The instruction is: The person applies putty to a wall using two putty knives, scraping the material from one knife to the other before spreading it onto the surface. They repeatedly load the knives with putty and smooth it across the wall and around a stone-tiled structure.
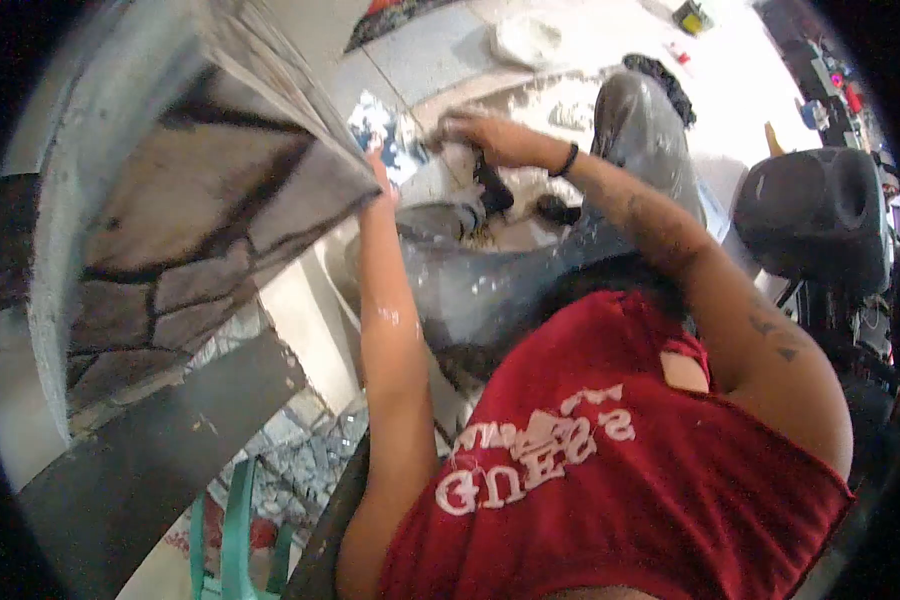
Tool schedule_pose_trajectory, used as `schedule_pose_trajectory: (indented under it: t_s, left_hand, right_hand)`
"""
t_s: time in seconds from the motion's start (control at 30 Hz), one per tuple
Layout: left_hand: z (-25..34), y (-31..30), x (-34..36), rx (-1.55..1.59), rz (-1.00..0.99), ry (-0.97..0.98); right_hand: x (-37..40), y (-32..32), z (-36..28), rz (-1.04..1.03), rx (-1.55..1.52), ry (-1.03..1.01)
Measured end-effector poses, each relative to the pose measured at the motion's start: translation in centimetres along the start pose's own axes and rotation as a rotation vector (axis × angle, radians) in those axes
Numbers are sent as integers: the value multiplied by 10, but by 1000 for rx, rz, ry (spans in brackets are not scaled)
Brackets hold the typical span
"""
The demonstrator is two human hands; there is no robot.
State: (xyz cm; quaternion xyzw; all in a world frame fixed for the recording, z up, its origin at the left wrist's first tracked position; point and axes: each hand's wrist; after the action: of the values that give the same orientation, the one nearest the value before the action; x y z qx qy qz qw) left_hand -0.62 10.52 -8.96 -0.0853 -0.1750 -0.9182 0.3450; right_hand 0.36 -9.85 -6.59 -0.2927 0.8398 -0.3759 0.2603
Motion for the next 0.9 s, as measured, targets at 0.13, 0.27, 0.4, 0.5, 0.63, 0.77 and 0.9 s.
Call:
schedule_pose_trajectory:
  t_s: [0.13, 0.27, 0.4, 0.5, 0.63, 0.77, 0.9]
  left_hand:
    - [-3, -13, -12, 102, 0, -104]
    - [-112, -78, -115, 134, -46, -448]
    - [-67, -69, -37, -50, 174, -494]
    - [-109, -96, -62, 298, -3, -457]
    - [-110, -97, -55, 568, -136, -438]
    - [-116, -96, -71, 362, -16, -578]
    - [-132, -97, -79, 306, -91, -420]
  right_hand:
    - [6, -11, 5, -145, -66, -30]
    - [-25, -46, -4, 262, -404, 119]
    - [-84, -65, 19, 986, -83, -11]
    - [-112, -97, 5, 1132, 87, 31]
    - [-137, -100, -3, 1263, 289, 115]
    - [-161, -67, 24, 1327, 548, 72]
    - [-170, -24, 25, 1265, 543, 131]
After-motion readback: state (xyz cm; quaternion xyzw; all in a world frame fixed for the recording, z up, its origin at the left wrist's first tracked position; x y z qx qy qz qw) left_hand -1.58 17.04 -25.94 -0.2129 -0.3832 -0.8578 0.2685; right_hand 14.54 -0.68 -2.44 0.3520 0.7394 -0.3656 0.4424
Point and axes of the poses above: each hand's wrist, its own x-axis away from the middle knuckle, its own y-axis out of the palm, z = x × y, and after that the axes turned 8 degrees about z, right-handed
